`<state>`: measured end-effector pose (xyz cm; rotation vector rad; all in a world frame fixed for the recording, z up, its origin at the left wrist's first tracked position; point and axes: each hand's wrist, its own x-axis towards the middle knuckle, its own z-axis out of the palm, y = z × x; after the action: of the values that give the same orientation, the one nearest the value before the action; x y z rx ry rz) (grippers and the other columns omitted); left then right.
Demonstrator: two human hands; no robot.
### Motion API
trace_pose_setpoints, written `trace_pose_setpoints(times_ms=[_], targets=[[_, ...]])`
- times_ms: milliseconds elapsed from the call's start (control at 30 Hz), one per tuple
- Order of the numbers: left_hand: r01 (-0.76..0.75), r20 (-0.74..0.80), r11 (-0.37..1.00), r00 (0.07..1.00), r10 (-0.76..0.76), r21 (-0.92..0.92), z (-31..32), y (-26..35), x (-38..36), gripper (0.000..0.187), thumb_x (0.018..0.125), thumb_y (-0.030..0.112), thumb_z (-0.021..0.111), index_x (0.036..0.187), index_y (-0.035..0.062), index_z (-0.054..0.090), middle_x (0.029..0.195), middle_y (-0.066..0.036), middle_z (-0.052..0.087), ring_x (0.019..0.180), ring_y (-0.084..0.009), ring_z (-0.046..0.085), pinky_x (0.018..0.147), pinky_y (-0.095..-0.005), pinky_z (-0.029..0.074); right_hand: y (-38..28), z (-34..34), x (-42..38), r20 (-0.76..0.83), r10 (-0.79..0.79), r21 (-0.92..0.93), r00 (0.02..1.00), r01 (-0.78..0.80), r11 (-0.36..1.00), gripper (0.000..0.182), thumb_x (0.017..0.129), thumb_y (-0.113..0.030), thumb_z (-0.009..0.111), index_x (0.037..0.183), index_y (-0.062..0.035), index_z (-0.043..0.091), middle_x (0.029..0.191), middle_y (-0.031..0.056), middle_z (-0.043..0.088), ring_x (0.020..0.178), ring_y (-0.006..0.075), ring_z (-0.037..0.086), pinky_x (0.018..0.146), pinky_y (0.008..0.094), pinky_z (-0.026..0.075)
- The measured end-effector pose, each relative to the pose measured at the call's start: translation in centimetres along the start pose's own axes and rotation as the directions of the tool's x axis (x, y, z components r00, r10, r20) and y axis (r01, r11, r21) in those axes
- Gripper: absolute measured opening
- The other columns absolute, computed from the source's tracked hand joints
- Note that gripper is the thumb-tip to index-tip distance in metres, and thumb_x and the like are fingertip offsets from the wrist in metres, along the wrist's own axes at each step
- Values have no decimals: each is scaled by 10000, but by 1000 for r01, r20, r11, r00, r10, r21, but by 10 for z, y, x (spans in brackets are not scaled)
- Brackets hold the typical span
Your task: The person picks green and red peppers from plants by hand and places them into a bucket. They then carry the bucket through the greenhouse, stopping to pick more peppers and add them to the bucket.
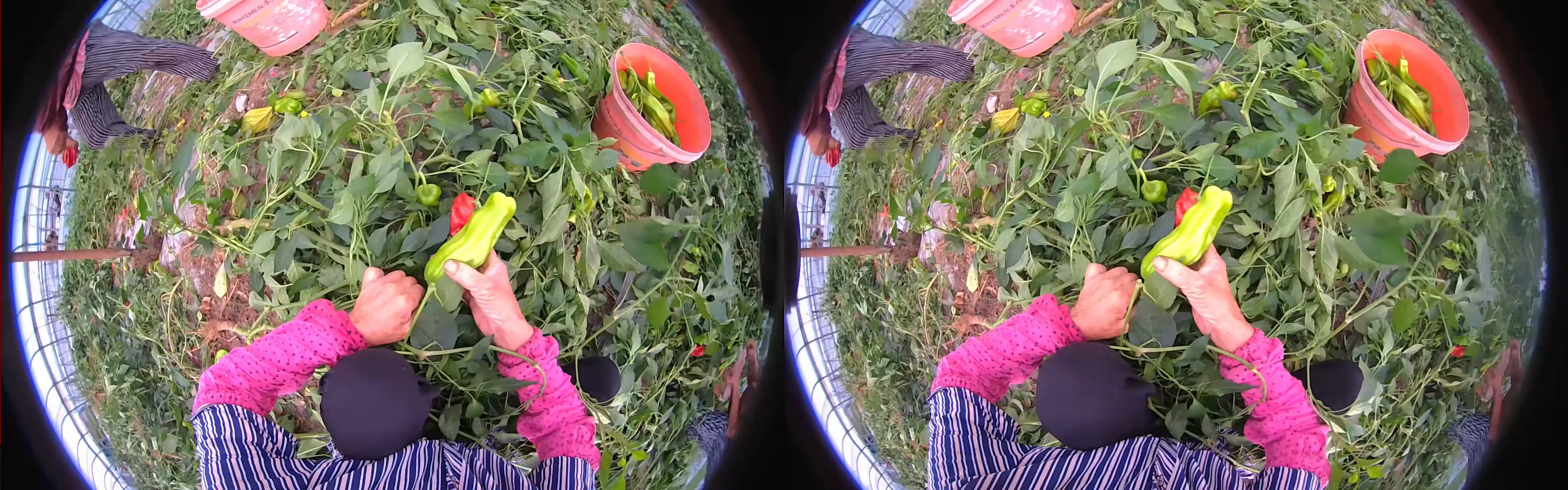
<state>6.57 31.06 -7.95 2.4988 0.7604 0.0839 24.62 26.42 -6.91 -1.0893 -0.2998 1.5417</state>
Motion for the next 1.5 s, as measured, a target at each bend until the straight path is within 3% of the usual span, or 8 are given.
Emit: trace_pose_setpoints(times_ms=[200,567,833,900,967,1033,1333,1500], targets=[[-49,-80,923,997,20,-381,20,-25,-9,423,685,299,642,1100,233,597,1034,9,607,946,-203,566,705,-402,305,-20,34,-24,334,-148,-687,931,348,637,708,670,-155,808,1226,-52,381,1075,81,573,975,171,587,851,317,478],[39,26,999,999,-39,11,-11,1,2,169,562,168,650,722,135,609,733,-10,562,803,-208,543,662,-403,323,17,-3,2,253,405,454,878,-478,752,438,913,-370,542,1213,-66,449,1003,118,596,785,187,617,676,306,534],[179,76,947,984,-164,-267,29,-24,11,143,661,320,649,736,198,640,692,-22,585,704,-206,585,661,-415,346,0,22,-52,245,90,-363,965,6,932,448,864,-388,591,1127,-34,517,906,23,597,741,143,583,626,288,460],[-113,307,894,951,-29,435,22,-9,28,169,720,350,628,801,202,641,686,0,581,730,-195,596,648,-416,349,-27,21,-80,361,1,-610,933,235,757,450,831,-317,651,1107,7,506,1003,61,621,861,209,635,772,352,496],[17,-85,612,987,-138,-791,99,-70,2,177,729,366,612,759,193,630,674,7,568,714,-186,583,633,-408,340,-68,11,-75,331,-130,-560,935,305,771,433,818,-289,669,1101,-4,510,970,50,615,805,196,625,758,335,500],[-98,197,924,980,25,370,27,-10,12,128,707,367,594,727,245,627,674,36,551,663,-178,551,649,-394,325,-114,-1,-58,225,-351,-412,909,415,811,413,811,-272,681,1088,-15,516,931,36,606,732,175,605,679,319,505],[-27,181,949,983,-33,315,46,-21,-1,207,670,218,593,816,349,659,755,82,546,778,-151,539,723,-373,321,-356,-160,83,-501,-703,-696,504,248,674,661,857,-467,590,1278,13,415,1183,167,540,911,294,622,827,408,499],[-60,183,943,983,-1,328,47,-18,5,169,652,249,627,789,339,665,763,83,552,779,-150,538,716,-378,324,-251,-248,124,-107,-934,-993,341,13,119,436,772,-329,615,881,92,605,835,235,654,785,337,631,790,395,480]])
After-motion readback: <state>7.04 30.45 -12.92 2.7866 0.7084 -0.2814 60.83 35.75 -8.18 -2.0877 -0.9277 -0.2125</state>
